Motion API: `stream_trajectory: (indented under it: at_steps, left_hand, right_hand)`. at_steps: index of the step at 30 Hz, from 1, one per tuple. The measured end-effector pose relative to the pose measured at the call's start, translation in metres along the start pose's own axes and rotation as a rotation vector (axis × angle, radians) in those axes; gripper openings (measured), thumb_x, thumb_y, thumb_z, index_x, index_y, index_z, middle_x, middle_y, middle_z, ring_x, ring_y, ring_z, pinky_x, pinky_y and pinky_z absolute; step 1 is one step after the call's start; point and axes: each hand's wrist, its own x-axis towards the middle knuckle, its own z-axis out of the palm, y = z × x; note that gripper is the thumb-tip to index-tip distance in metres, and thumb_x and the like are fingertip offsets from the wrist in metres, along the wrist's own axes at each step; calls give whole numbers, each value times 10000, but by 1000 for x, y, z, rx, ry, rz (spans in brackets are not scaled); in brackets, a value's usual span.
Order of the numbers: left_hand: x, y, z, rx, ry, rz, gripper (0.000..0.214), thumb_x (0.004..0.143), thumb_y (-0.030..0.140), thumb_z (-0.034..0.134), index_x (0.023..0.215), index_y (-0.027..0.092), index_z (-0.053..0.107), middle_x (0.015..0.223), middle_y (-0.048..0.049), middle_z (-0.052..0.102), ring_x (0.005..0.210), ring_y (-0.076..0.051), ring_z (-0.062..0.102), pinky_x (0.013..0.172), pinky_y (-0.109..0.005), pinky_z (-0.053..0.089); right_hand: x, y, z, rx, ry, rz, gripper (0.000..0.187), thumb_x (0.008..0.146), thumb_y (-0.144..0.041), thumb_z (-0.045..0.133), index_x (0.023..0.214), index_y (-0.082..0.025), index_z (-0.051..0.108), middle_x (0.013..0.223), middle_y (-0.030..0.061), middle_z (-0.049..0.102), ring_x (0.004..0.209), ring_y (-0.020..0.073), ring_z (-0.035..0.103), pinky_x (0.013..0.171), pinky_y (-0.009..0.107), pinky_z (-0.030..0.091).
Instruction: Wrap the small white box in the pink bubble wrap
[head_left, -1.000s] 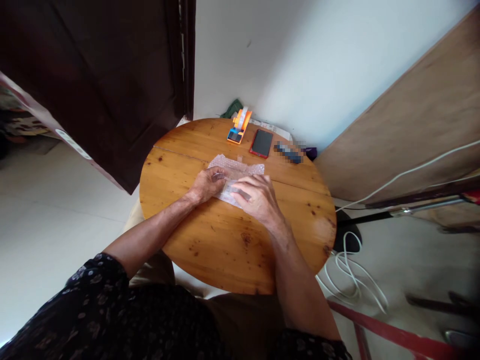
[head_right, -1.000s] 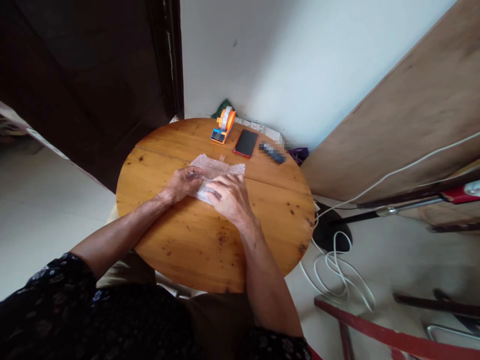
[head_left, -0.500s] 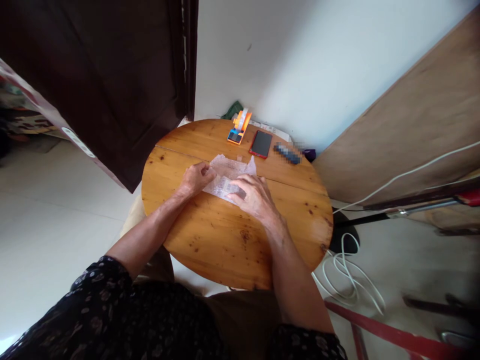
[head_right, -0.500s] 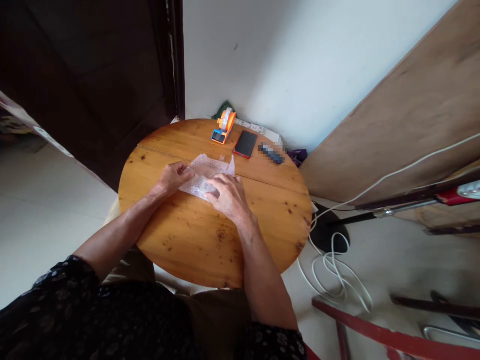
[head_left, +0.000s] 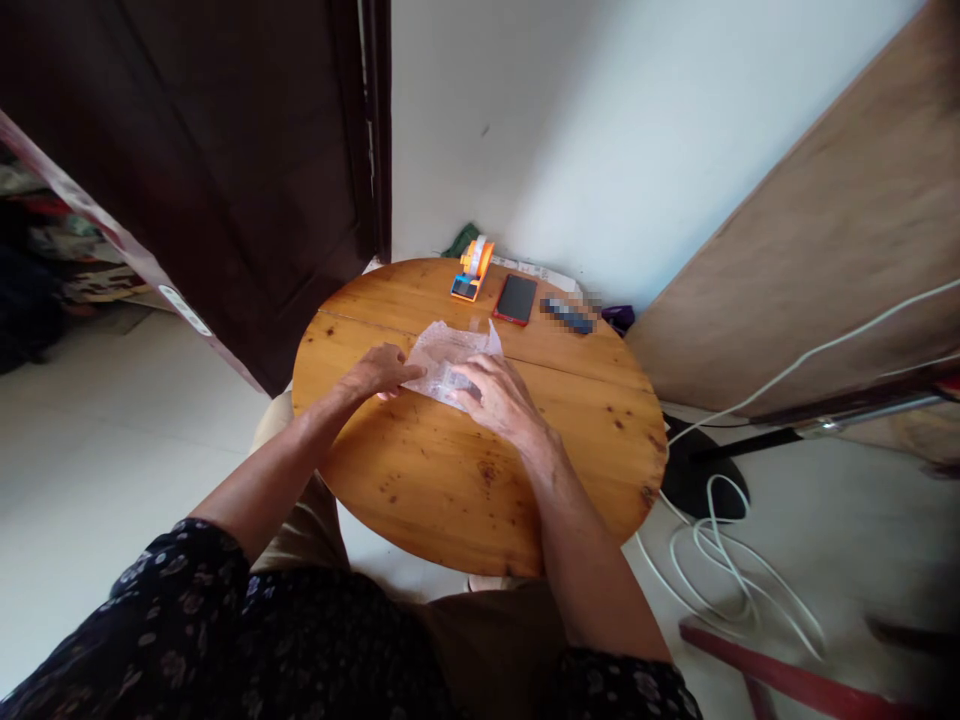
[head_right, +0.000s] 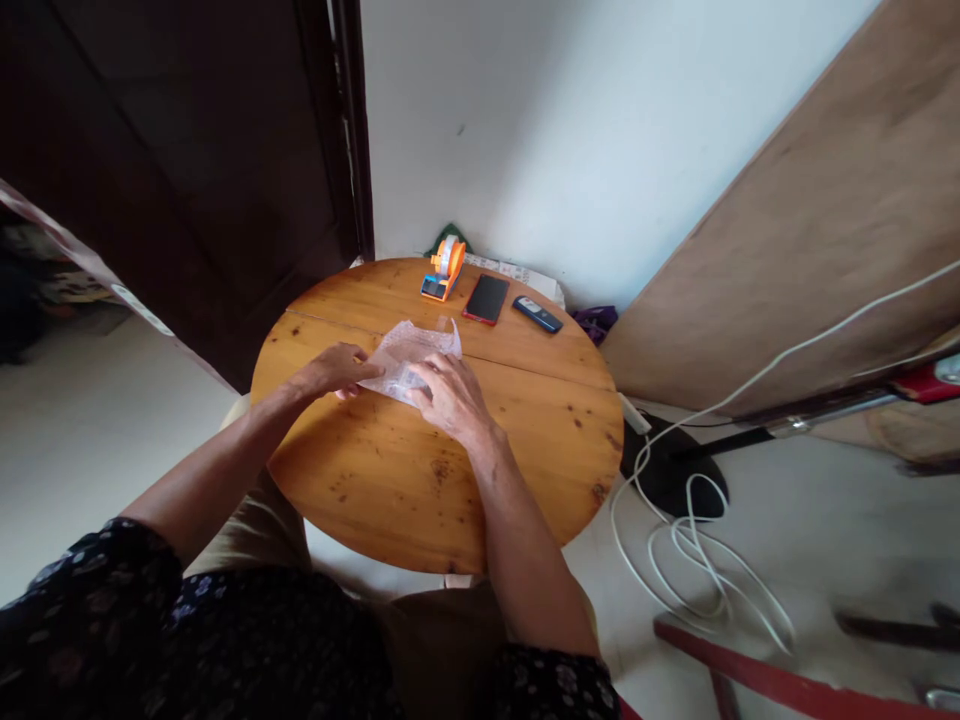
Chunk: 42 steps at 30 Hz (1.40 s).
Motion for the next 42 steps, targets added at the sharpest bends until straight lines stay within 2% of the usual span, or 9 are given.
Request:
stream_trajectory:
  at_steps: [5,9,15,18,24,29,35,39,42]
  left_hand:
    - [-6,8,9,-241,28,-33,204,826,229,667,996,118,646,581,27,594,509,-111,581,516,-198,464]
    - [-9,14,14,-386,34,-18,15,795,120,620,782,126,623,556,30,580,476,-76,522,469,-171,408]
    - [-17,37,28,-443,99,74,149,829,153,592,689,158,541,529,51,523,444,-60,464,449,-176,347]
    - [-19,43,35,-350,92,164,101,803,178,596,707,151,577,538,54,512,471,-73,464,487,-199,365]
    - [-22,33,34,40,82,485,127,725,257,619,748,138,657,629,37,529,606,-103,460,555,-229,321]
    - [-21,30,30,217,11,612,197,751,168,525,845,145,696,714,1,614,643,-124,511,597,-247,355]
    - [-18,22,40,373,163,773,288,867,208,511,1000,180,765,974,-93,668,834,-203,615,728,-313,468]
    - [-8,7,50,375,327,998,305,880,250,541,1082,169,754,1157,-147,659,1032,-273,615,904,-428,497]
    - [2,-2,57,322,364,1120,338,877,234,523,1128,140,728,1198,-162,672,1074,-284,605,955,-466,489]
  right_hand:
    - [-1,-6,-2,-93,-43,31,409,971,-284,557,1373,-280,634,1204,104,653,1110,279,577,975,427,395]
    - [-1,-9,-2,-155,-49,21,351,981,-304,543,1303,-280,681,1179,106,645,1078,275,574,949,417,362]
    - [1,-9,2,-147,-33,13,317,961,-287,561,1252,-250,680,1171,108,672,1092,278,577,949,412,345]
    - [2,-6,4,-72,15,39,389,912,-281,633,1295,-220,605,1215,116,697,1143,302,582,962,419,353]
    - [4,-1,6,49,57,88,598,826,-279,739,1372,-196,511,1187,124,728,1119,318,628,977,442,393]
    - [3,0,3,79,43,115,653,801,-299,770,1390,-198,508,1186,128,727,1108,323,639,985,460,421]
    - [2,5,2,131,26,111,666,786,-331,775,1388,-193,527,1186,124,724,1119,312,649,1015,478,436]
    - [-2,16,-6,260,-47,153,728,764,-302,753,1436,-202,492,1262,127,697,1171,296,643,1017,465,473]
    - [-9,27,-17,386,-84,229,682,797,-250,665,1452,-209,482,1263,118,693,1157,264,656,986,426,505]
